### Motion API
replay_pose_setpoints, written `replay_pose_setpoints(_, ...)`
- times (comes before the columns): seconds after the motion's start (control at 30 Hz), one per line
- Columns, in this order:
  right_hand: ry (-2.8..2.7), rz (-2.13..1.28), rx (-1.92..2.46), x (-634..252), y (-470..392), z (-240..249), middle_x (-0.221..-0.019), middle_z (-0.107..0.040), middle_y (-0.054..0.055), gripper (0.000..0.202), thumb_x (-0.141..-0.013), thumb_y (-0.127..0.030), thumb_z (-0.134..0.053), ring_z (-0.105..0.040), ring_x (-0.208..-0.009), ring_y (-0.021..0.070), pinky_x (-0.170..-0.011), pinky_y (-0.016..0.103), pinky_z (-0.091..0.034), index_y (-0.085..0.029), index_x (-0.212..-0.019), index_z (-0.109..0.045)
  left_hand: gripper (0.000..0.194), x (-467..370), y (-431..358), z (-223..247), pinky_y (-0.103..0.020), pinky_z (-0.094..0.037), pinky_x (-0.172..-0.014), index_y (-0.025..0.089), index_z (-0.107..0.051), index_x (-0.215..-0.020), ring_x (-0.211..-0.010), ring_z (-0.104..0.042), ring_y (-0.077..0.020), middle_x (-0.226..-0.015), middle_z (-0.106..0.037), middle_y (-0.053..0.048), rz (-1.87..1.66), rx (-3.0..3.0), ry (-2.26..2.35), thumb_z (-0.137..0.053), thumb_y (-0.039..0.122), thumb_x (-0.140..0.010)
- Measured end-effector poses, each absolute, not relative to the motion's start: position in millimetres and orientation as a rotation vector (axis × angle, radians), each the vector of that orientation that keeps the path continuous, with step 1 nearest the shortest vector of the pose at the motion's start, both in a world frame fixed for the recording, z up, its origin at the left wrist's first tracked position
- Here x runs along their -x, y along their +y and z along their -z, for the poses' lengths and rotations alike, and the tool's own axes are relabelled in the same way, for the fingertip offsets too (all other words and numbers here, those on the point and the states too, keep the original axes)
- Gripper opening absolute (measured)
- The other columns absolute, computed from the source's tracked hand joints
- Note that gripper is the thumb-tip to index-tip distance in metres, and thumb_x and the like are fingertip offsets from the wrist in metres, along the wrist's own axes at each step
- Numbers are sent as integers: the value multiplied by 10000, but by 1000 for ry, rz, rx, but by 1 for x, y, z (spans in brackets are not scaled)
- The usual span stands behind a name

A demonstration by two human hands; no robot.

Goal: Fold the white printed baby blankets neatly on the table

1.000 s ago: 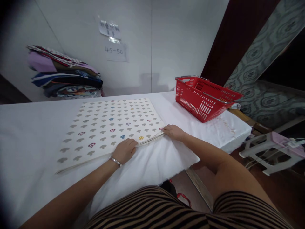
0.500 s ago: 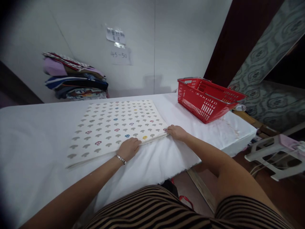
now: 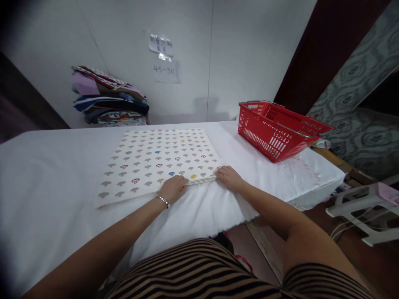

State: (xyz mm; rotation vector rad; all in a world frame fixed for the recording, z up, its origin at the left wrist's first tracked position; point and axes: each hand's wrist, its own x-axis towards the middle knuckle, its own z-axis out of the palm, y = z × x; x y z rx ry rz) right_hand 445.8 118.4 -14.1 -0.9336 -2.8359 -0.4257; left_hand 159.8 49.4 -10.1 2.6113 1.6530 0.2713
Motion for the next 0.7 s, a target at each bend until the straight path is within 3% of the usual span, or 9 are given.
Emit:
replay_pose_setpoints(0.2,-2863,394,963,-446,113,10,-1035,-618,126,297,-913,-137,-389,-515,-951,233,-815,360,-324,-157,-1114,-607,192,-164,46,4,-349,-446,-760,186,-622,-930,-905,-560,-216,-945,-626,-78,-231,-2636,1654,-448,147,-860)
replay_pose_setpoints(0.4,-2792,425,877,-392,90,11,-1103,-590,116,381,-903,-109,-367,-480,-1000,253,-854,382,-305,-176,-1253,-503,198,-168,43,-3,-330,-448,-786,174,-623,-975,-959,-562,-212,-981,-633,-79,-167,-2594,1678,-449,179,-882)
replay_pose_setpoints(0.6,-2747,273,796,-337,86,25,-907,-609,105,205,-900,-146,-413,-496,-837,230,-734,345,-342,-155,-961,-609,203,-168,42,3,-333,-448,-781,149,-615,-959,-932,-581,-214,-945,-649,-86,-244,-2497,1747,-429,195,-894)
replay_pose_setpoints(0.7,-2755,214,752,-334,88,29,-871,-604,102,213,-908,-160,-401,-506,-794,221,-701,337,-364,-156,-938,-611,209,-165,39,11,-348,-437,-778,153,-574,-1029,-929,-577,-217,-938,-644,-87,-323,-2503,1785,-414,171,-894)
